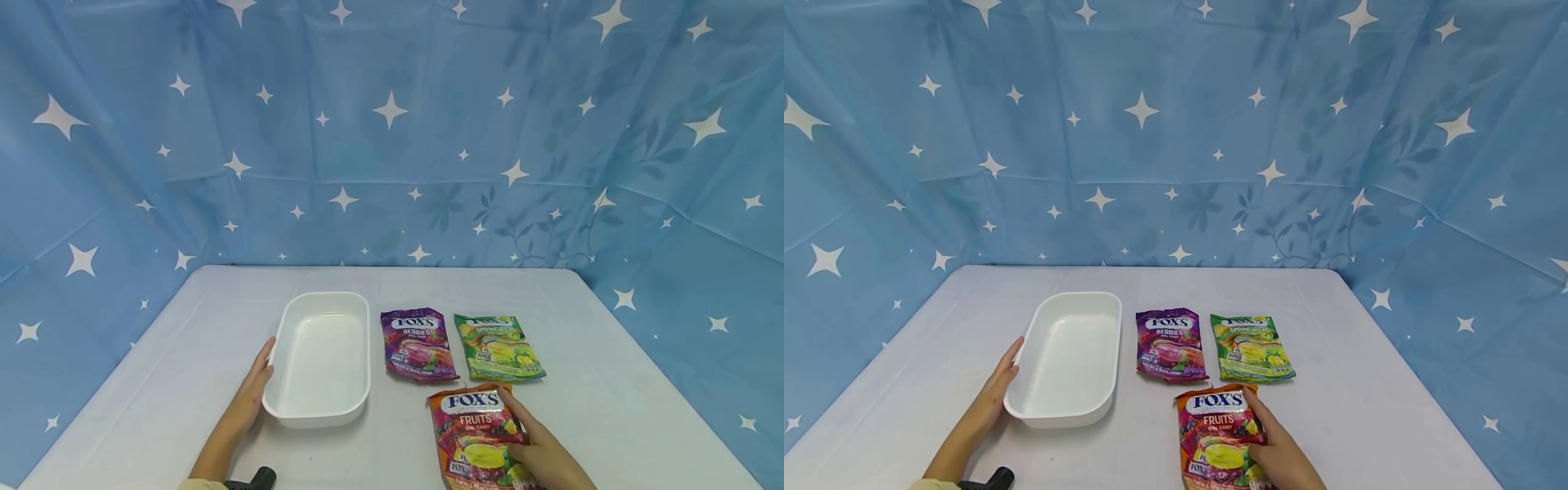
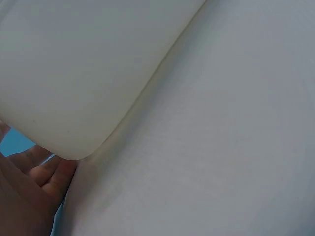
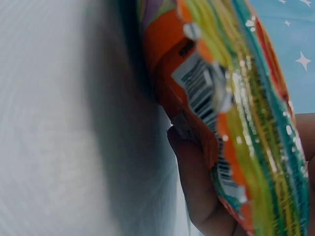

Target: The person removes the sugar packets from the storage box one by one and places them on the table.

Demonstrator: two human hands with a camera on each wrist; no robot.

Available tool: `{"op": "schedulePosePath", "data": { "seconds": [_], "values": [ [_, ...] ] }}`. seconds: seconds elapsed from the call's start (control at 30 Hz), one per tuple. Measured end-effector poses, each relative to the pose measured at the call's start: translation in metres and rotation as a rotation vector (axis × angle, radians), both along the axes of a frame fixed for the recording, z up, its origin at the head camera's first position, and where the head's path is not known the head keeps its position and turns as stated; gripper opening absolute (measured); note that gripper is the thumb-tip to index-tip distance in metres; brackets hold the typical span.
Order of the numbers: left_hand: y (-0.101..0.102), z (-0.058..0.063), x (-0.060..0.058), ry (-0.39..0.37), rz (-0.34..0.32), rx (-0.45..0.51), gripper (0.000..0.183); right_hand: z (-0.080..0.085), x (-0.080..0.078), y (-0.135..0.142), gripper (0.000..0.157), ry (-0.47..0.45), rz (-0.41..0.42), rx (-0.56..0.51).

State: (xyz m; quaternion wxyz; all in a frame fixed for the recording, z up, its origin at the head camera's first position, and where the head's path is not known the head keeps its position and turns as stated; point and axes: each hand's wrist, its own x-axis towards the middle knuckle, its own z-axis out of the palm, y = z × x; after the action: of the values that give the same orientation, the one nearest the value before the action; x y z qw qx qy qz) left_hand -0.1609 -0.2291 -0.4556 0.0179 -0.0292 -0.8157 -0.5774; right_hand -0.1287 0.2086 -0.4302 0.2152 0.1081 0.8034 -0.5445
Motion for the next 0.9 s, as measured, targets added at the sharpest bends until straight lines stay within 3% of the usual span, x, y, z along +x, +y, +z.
{"op": "schedulePosePath", "data": {
  "seconds": [0.9],
  "values": [
    [0.0009,-0.0016,-0.0003,0.002,0.008,-0.012,0.055,-0.0044,0.0025,-0.0039,0.081,0.112,0.114,0.22]
  ]
}}
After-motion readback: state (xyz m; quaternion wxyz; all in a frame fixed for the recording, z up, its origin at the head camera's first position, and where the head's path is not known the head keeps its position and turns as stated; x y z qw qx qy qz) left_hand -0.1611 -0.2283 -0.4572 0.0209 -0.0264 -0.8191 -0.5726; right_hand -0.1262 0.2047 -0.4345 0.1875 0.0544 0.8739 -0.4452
